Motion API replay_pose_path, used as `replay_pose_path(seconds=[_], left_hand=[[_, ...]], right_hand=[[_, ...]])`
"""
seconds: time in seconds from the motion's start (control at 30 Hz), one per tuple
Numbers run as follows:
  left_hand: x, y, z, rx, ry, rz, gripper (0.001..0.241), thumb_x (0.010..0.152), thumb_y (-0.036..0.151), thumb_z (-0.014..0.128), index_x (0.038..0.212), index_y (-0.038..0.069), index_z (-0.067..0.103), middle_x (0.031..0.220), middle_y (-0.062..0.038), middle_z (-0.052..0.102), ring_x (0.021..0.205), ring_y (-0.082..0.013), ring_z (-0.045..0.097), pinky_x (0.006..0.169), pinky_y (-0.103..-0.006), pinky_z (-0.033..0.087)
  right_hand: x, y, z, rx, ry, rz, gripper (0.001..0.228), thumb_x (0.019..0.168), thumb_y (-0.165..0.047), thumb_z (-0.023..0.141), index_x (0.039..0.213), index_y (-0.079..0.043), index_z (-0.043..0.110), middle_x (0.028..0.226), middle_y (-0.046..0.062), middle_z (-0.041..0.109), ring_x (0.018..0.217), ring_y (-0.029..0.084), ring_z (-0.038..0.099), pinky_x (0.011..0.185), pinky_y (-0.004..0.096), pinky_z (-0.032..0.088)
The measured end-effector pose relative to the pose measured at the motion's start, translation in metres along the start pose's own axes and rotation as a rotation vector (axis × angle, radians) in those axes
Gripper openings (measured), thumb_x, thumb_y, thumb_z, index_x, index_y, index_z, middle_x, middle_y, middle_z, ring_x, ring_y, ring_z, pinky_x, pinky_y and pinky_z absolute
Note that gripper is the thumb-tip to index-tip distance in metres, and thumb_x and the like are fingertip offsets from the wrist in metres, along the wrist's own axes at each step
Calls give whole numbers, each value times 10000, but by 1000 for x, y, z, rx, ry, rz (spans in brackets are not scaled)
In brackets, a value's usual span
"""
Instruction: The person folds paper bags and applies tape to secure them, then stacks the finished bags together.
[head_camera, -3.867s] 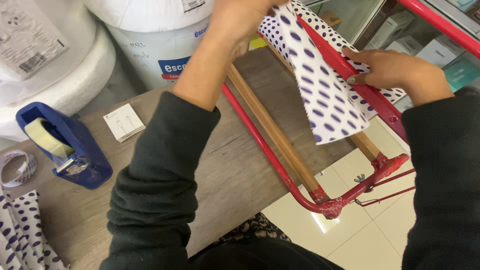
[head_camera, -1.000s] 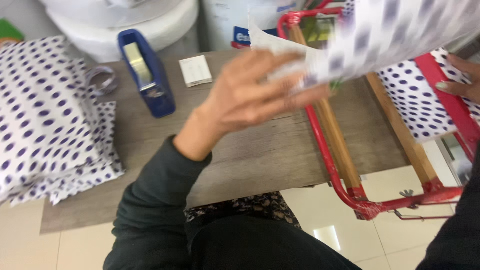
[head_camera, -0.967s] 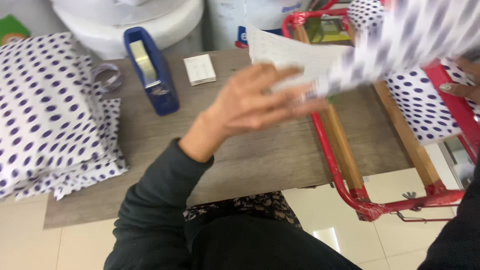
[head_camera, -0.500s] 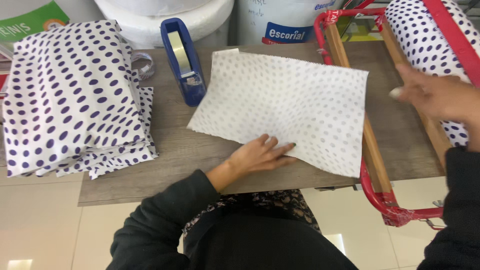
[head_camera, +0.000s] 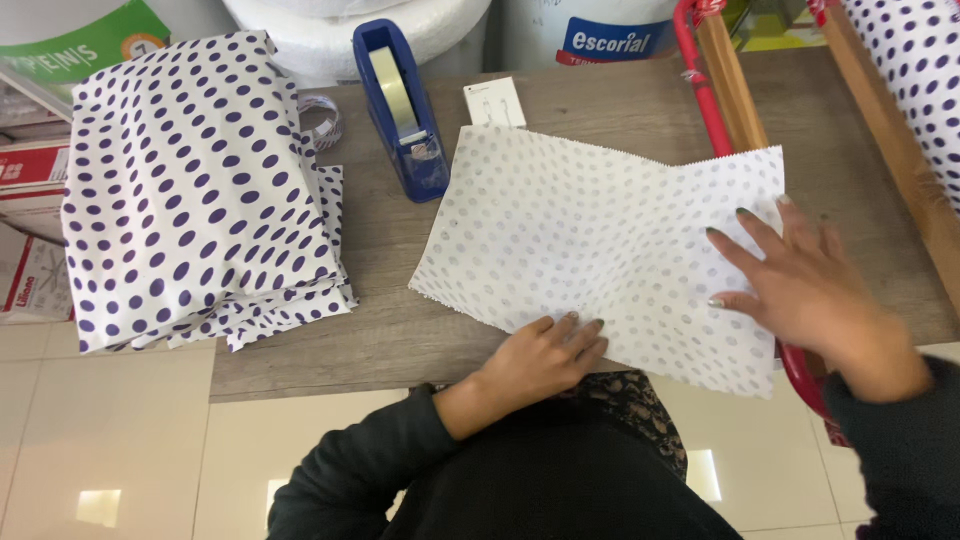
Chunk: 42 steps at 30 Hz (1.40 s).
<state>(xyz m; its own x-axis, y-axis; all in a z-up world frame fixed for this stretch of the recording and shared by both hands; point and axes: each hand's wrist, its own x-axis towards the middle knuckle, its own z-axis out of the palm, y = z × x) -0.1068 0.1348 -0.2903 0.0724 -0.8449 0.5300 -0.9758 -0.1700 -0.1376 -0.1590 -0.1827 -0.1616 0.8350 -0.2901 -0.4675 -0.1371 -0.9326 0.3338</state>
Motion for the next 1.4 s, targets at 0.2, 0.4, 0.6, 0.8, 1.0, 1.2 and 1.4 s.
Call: replay_pose_path(seconds=[0.2, 0.4, 0.6, 0.8, 1.0, 1.2, 1.4], left_hand=[[6, 26, -10, 104, 20, -59, 234, 1038, 173, 689, 1242, 60, 699, 1293, -182, 734, 1002, -274, 751, 775, -340, 635], [7, 32, 1, 133, -39, -154, 291, 1007, 162, 728, 1268, 42, 687, 1299, -183, 748, 1035, -275, 758, 803, -363, 659], [2, 24, -9, 146, 67, -133, 185, 1018, 121, 686, 1186, 53, 725, 1238, -155, 767, 1052, -288, 761, 812, -337, 612], [-20, 10, -22, 49, 127, -82, 150, 990, 84, 763, 1137, 50, 765, 1216, -125, 770, 1082, -278, 749, 840, -351, 604], [-48, 2, -40, -150, 143, -116, 40, 1046, 92, 706, 1075, 94, 734, 1288, -85, 763, 1147, -302, 761, 960, -401, 581], [-47, -18, -44, -208, -68, -241, 351, 898, -38, 782, 1229, 37, 695, 1311, -140, 755, 1232, -276, 727, 1192, -485, 497], [-40, -35, -46, 153, -111, -377, 310, 937, -40, 652, 1212, 97, 606, 1360, -148, 708, 1316, -364, 657, 1237, -672, 320]], right_hand=[[-35, -17, 66, 26, 562, -72, 887, 857, -697, 467, 1656, -353, 295, 1729, 40, 319, 1628, 457, 207, 1201, 707, 256], [-60, -66, 93, 508, 1183, 56, 547, 1152, -284, 599, 1506, 132, 569, 1413, 362, 661, 1315, 506, 598, 1143, 641, 453], [-51, -88, 124, 360, 1492, 249, 279, 1179, -191, 699, 1248, 56, 811, 1197, 198, 684, 1132, 335, 496, 948, 433, 373], [-40, -80, 150, 448, 1365, -61, 365, 933, 217, 642, 1235, 61, 775, 1212, 203, 768, 1099, 316, 656, 1039, 464, 504], [-75, -83, 112, 812, 1003, -467, 427, 1004, -145, 579, 1395, 17, 637, 1375, 234, 691, 1366, 401, 632, 1215, 538, 495], [-83, -76, 120, 802, 744, -589, 1018, 788, -757, 521, 1558, -93, 479, 1578, 99, 557, 1586, 368, 394, 1354, 654, 190], [-71, -96, 126, 445, 869, -591, 1203, 638, -848, 749, 1599, -198, 432, 1677, 30, 455, 1590, 283, 379, 1286, 629, 273]])
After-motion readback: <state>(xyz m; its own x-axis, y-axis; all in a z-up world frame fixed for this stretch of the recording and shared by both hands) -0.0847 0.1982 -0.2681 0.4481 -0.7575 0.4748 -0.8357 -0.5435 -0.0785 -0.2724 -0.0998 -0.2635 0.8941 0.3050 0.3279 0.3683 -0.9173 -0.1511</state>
